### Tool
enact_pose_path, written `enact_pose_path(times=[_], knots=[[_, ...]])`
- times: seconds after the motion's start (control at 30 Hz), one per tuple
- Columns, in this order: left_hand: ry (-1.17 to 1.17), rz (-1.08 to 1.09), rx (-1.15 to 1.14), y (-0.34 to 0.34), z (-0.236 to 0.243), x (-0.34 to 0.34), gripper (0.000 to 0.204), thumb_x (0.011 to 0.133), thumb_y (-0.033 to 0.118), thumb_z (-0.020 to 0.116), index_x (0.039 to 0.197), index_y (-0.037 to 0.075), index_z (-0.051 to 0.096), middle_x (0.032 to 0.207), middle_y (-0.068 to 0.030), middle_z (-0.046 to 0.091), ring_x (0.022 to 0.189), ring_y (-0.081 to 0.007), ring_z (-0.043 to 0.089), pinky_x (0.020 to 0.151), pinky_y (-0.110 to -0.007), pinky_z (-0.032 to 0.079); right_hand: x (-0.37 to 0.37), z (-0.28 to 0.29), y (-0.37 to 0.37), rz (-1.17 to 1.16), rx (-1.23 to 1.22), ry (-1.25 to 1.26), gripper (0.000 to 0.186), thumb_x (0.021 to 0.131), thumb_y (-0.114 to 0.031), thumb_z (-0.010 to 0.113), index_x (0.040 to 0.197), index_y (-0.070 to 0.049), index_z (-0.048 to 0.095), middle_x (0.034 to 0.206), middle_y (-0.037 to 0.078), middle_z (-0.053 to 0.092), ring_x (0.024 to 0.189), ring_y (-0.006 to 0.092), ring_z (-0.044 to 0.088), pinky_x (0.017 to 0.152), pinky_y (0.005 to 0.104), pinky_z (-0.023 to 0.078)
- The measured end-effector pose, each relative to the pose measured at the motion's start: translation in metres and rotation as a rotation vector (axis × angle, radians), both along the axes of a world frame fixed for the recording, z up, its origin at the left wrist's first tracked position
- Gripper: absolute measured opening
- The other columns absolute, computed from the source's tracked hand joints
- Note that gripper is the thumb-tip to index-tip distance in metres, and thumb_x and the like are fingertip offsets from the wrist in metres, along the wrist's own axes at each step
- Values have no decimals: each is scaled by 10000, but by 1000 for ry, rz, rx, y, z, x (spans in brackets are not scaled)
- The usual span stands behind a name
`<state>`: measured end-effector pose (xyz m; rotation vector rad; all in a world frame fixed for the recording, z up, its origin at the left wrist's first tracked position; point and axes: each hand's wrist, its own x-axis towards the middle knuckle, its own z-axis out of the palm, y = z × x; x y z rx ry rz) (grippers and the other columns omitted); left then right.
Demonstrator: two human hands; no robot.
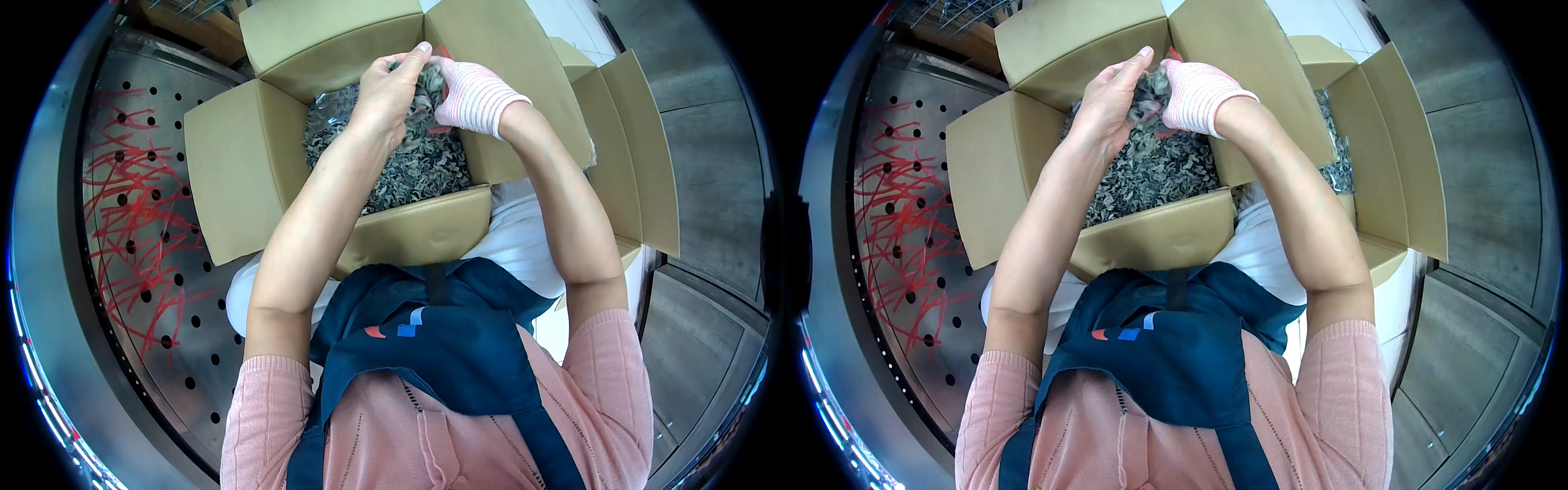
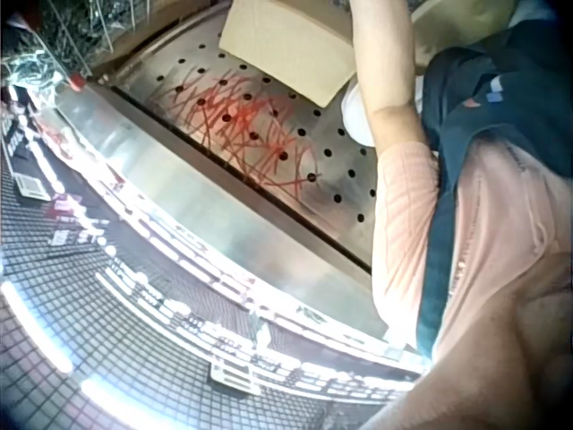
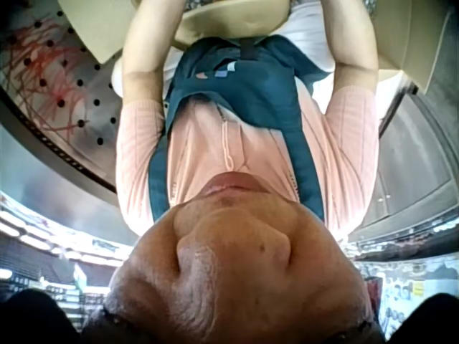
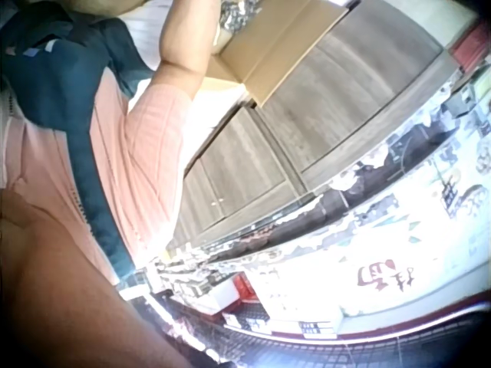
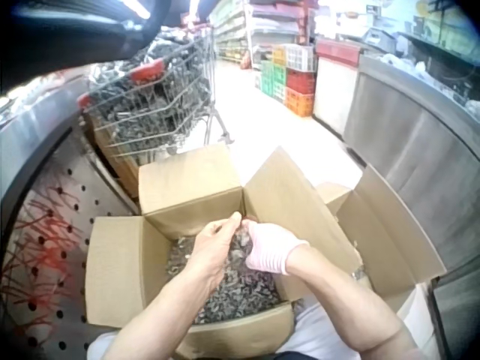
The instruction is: The person sits on the floor and packs small, dark, dried items from a large cardboard box into clear plastic bags. They repeatedly scoop the items by hand, place them into the bags, and seal them.
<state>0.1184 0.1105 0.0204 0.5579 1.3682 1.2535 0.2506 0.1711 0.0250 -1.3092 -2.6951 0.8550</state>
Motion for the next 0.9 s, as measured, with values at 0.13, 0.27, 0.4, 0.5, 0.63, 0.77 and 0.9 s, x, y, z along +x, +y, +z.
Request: enact_pose_path(times=[0.13, 0.27, 0.4, 0.5, 0.63, 0.77, 0.9], knots=[[125, -19, -53, 2, -2, 5, 509, 989, 420, 556, 1282, 5, 522, 1225, -147, 585, 1173, -272, 535, 973, -523, 449, 3, -5, 2, 3, 41, 27, 722, 657, -206, 737, 1306, 13, 511, 938, 229, 671, 906, 392, 657, 829, 425, 534], [188, -98, -103, -5, 13, 10, 521, 1028, 386, 473, 1368, -8, 489, 1347, -220, 531, 1282, -346, 470, 1060, -537, 420, 6, -3, 4, 1, 53, -25, 752, 667, -214, 707, 1350, 10, 488, 966, 236, 670, 926, 394, 656, 851, 427, 531], [195, -22, 113, -16, 8, -13, 342, 1022, 255, 504, 1234, 13, 618, 1236, -146, 633, 1170, -233, 576, 967, -381, 517, 9, -2, 2, 6, 81, 19, 752, 676, -195, 678, 1371, 9, 478, 967, 242, 669, 935, 394, 656, 860, 422, 529], [460, 29, 128, -24, -27, -55, 262, 986, 221, 573, 1173, 55, 651, 1073, -42, 694, 1025, -140, 628, 840, -314, 528, 10, 3, 0, 2, 88, -10, 739, 686, -184, 662, 1376, 12, 481, 987, 251, 669, 953, 398, 654, 873, 423, 525], [1169, -492, -328, -60, -100, -113, 653, 812, 557, 673, 1201, 36, 624, 1185, -188, 661, 1155, -311, 614, 983, -411, 475, 7, 6, -7, 12, 99, -34, 732, 689, -172, 662, 1376, 10, 482, 1011, 263, 663, 974, 404, 648, 890, 424, 521], [1232, -770, -777, -101, -116, -101, 1141, 645, 807, 681, 1391, -23, 443, 1419, -260, 461, 1314, -395, 468, 1097, -450, 394, 7, 5, -8, 18, 87, -45, 728, 696, -164, 662, 1379, 7, 478, 1034, 273, 656, 988, 404, 643, 897, 424, 520], [1105, -752, -678, -116, -122, -91, 1173, 599, 759, 753, 1394, -35, 413, 1399, -268, 445, 1323, -401, 436, 1107, -438, 382, 2, 10, -12, 30, 72, -52, 722, 708, -164, 659, 1386, 0, 473, 1047, 272, 655, 994, 401, 643, 894, 426, 520]])
